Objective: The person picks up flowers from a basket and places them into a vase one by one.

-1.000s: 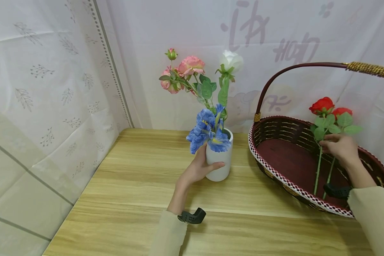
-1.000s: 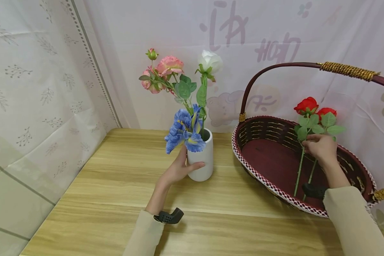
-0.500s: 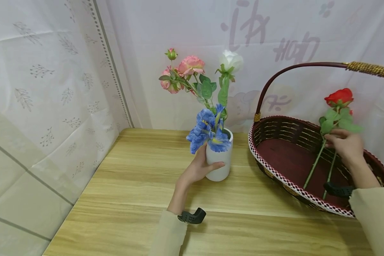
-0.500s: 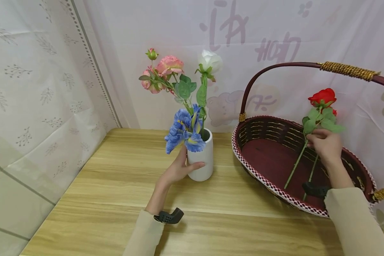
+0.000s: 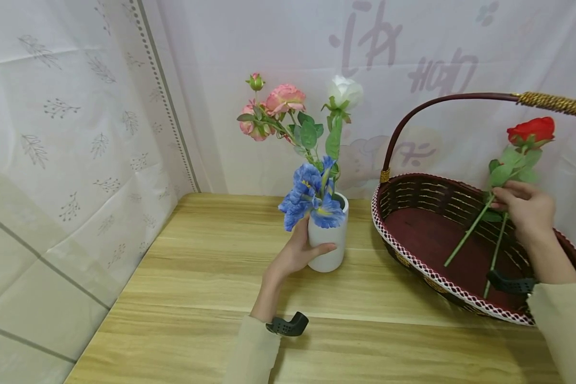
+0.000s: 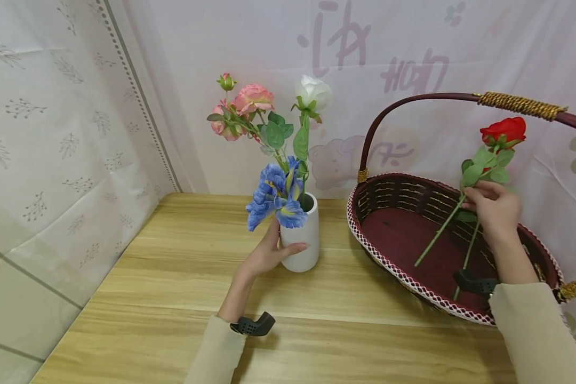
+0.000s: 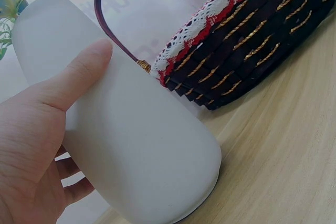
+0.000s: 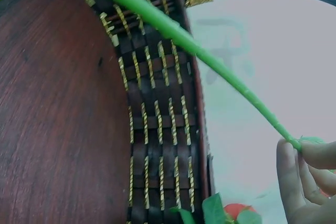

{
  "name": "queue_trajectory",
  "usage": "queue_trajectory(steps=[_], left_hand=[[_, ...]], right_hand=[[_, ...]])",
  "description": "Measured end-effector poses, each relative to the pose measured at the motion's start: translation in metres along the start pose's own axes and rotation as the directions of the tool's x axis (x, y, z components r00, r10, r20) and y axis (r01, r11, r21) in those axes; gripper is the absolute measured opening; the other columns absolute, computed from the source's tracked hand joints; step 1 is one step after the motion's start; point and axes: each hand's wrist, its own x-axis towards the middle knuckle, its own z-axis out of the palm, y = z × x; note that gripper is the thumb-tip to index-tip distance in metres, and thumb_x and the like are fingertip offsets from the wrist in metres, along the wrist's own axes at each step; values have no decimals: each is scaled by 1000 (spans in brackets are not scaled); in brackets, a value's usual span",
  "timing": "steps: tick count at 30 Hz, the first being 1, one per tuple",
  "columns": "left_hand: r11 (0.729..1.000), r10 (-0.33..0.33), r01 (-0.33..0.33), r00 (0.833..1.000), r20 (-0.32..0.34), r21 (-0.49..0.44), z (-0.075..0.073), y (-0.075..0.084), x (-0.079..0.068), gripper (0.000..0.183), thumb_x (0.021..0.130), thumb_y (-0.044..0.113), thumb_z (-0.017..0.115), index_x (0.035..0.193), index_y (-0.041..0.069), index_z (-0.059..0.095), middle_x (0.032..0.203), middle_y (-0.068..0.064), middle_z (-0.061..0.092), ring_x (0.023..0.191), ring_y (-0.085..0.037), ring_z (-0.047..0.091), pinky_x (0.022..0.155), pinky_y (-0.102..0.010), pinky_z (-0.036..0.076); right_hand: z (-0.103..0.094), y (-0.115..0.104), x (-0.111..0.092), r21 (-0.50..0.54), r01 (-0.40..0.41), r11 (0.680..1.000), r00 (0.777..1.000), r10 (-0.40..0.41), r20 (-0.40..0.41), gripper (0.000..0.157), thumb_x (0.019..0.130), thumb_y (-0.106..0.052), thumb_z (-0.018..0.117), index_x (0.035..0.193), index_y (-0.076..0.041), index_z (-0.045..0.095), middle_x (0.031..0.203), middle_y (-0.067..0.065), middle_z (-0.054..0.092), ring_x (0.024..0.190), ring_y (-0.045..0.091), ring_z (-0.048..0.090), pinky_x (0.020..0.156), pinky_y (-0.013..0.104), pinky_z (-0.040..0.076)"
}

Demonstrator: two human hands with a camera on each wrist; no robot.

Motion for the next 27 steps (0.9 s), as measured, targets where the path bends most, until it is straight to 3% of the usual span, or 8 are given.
queue_trajectory(steps=[12, 19, 27], left_hand=[[1000, 13, -13, 1000, 2, 4, 0, 1, 0, 78, 90, 13, 79, 152, 29, 35, 139, 5, 55, 125, -15, 55, 105, -43, 44], [999, 34, -34, 999, 12, -19, -2, 24, -3, 73, 90, 6, 77, 151, 16, 38, 138, -2, 56, 124, -18, 55, 104, -45, 44], [999, 34, -34, 999, 5, -27, -1, 32, -6, 74, 91, 9, 77, 152, 20, 37, 138, -1, 55, 124, -18, 55, 105, -46, 44]], right_hand=[[10, -15, -7, 132, 22, 991, 1000, -25, 18, 18, 85, 4, 76, 92, -12, 71, 77, 0, 72, 62, 11, 71, 57, 23, 57], [18, -22, -15, 190, 36, 981, 998, -44, 41, 18, 85, 5, 76, 96, -9, 72, 80, 2, 74, 64, 13, 72, 58, 24, 58], [30, -28, -24, 254, 76, 964, 991, -102, 90, 17, 87, 9, 73, 99, -3, 73, 81, 7, 75, 64, 16, 72, 58, 26, 58]])
